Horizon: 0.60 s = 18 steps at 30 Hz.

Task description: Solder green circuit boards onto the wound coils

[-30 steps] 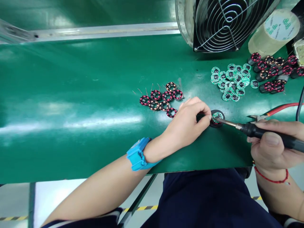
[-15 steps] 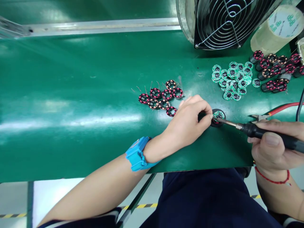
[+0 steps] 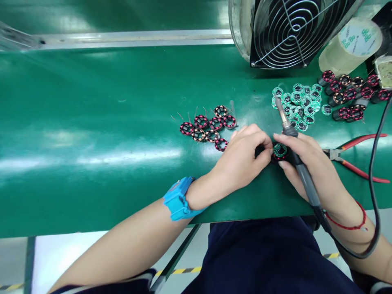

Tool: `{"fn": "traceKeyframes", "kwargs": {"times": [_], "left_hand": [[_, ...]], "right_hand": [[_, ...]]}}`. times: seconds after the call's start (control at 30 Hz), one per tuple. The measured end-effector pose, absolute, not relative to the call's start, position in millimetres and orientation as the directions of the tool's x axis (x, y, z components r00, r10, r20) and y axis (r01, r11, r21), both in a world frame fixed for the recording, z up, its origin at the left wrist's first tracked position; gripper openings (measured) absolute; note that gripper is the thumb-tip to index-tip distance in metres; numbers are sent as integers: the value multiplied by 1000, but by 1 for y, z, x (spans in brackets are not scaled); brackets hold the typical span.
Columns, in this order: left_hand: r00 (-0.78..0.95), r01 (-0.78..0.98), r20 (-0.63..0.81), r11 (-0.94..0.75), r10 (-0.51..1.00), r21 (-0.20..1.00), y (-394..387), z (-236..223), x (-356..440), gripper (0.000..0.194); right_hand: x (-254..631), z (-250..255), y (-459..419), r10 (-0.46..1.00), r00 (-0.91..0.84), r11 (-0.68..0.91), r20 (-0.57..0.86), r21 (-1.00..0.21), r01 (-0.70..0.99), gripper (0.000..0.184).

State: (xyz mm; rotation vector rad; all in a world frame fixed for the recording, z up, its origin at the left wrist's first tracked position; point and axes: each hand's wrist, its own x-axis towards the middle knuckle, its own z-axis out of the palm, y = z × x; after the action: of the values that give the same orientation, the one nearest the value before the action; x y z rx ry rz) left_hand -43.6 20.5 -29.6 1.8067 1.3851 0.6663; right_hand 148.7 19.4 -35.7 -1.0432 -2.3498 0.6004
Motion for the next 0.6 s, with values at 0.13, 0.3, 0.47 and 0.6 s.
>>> {"fn": "traceKeyframes", "kwargs": {"times": [0.13, 0.3, 0.47, 0.6], "left_hand": [[306, 569, -22, -164, 952, 806, 19, -29, -45, 13], [329, 605, -20, -194, 944, 772, 13, -28, -50, 10], [414, 627, -76, -224, 907, 746, 8, -28, -52, 9], [389, 592, -60, -200, 919, 781, 9, -29, -49, 6]], "right_hand": [[149, -38, 20, 765, -599, 611, 235, -559, 561, 51], [150, -40, 21, 762, -597, 619, 250, -553, 558, 49], [145, -43, 19, 772, -564, 630, 293, -475, 614, 34], [141, -48, 12, 805, -508, 594, 308, -428, 681, 33]]}}
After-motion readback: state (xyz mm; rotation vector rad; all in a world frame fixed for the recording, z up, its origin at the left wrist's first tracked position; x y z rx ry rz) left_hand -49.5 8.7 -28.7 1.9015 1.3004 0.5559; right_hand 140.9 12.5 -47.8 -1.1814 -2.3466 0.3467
